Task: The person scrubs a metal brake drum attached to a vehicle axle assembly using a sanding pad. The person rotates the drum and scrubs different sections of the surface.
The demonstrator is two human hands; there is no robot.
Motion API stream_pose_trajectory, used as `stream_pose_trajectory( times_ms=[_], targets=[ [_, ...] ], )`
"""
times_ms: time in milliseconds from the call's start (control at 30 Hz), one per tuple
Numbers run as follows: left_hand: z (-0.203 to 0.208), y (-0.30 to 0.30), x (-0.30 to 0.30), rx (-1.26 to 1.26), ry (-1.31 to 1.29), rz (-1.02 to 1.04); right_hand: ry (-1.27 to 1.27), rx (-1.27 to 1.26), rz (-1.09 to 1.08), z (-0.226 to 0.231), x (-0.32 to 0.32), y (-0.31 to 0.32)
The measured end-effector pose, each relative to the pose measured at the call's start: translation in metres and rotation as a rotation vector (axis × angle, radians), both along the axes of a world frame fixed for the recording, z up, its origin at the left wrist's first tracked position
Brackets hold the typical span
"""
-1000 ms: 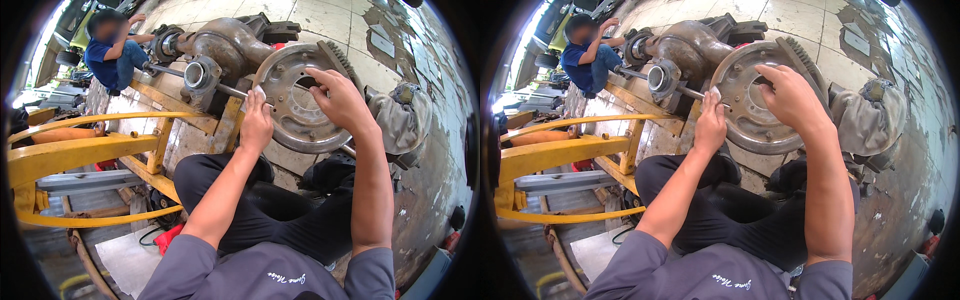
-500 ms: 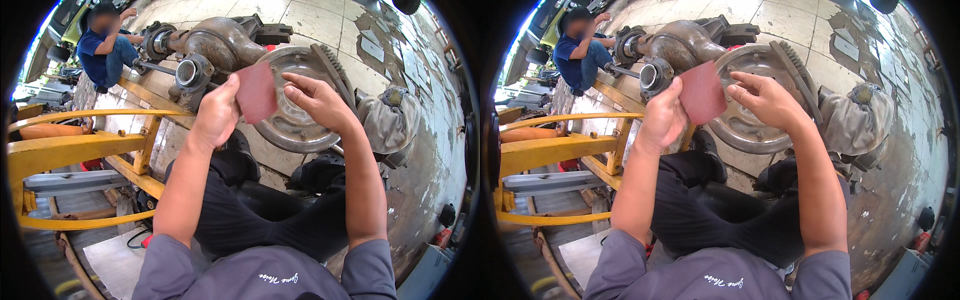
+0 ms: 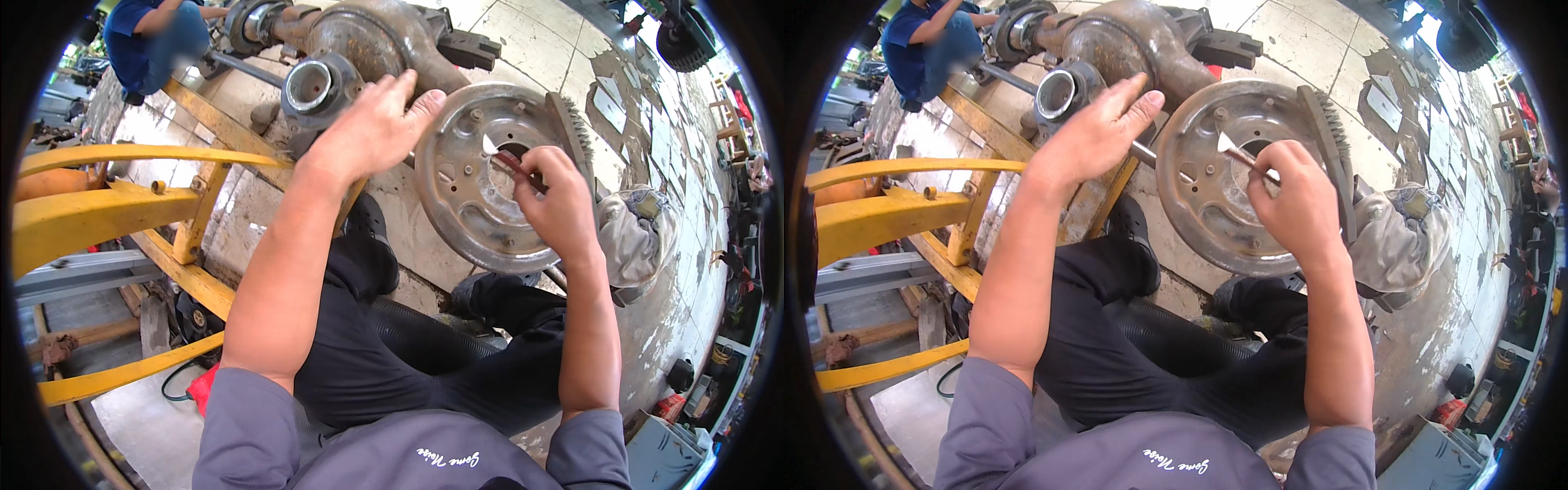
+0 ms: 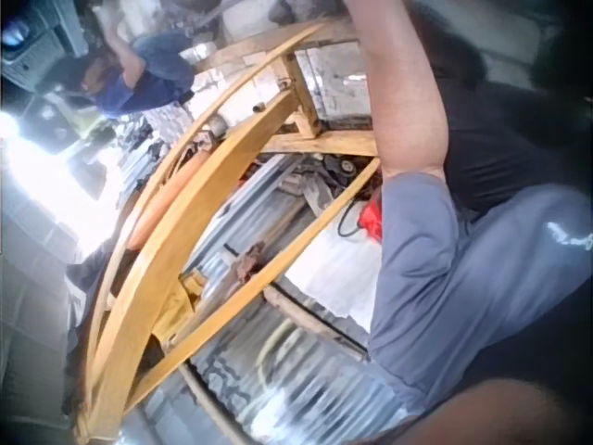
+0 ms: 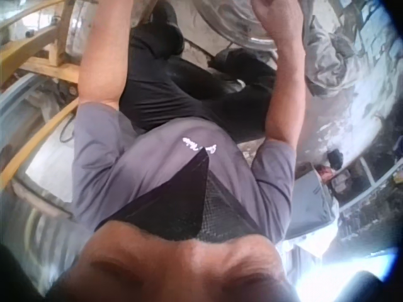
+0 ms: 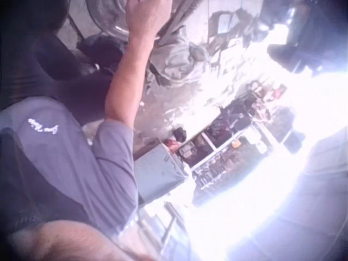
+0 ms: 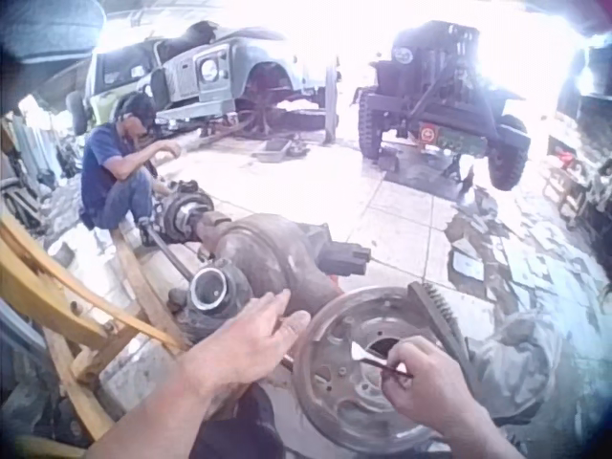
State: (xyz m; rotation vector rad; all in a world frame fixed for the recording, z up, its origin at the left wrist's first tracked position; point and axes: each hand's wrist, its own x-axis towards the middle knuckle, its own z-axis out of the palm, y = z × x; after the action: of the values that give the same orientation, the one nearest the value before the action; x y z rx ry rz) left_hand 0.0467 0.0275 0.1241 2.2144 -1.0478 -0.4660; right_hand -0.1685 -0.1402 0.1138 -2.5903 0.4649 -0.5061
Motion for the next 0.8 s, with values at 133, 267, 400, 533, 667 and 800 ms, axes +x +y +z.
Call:
stream_pose_trajectory(
  times_ms=[133,267,400,533,667,800],
  targets=[
    [0.002,0.016,0.002,0.181,-0.157,0.031,0.263,-0.113,0.128,-0.029,0.004,0.013],
    [0.004,0.028,0.002,0.184,-0.154,-0.012,0.422,-0.054,0.165,-0.033,0.009,0.016],
    [0.012,0.035,0.001,0.217,-0.067,-0.006,0.457,-0.005,0.159,-0.029,0.012,0.016],
    [0.016,0.042,0.005,0.173,-0.004,-0.002,0.351,0.074,0.097,-0.017,0.02,0.02],
    [0.027,0.043,0.007,0.292,0.057,-0.004,0.157,0.289,-0.031,-0.027,0.03,0.03],
    [0.032,0.031,0.011,0.279,0.048,-0.025,0.12,0.67,-0.262,-0.044,0.056,0.036]
  ],
)
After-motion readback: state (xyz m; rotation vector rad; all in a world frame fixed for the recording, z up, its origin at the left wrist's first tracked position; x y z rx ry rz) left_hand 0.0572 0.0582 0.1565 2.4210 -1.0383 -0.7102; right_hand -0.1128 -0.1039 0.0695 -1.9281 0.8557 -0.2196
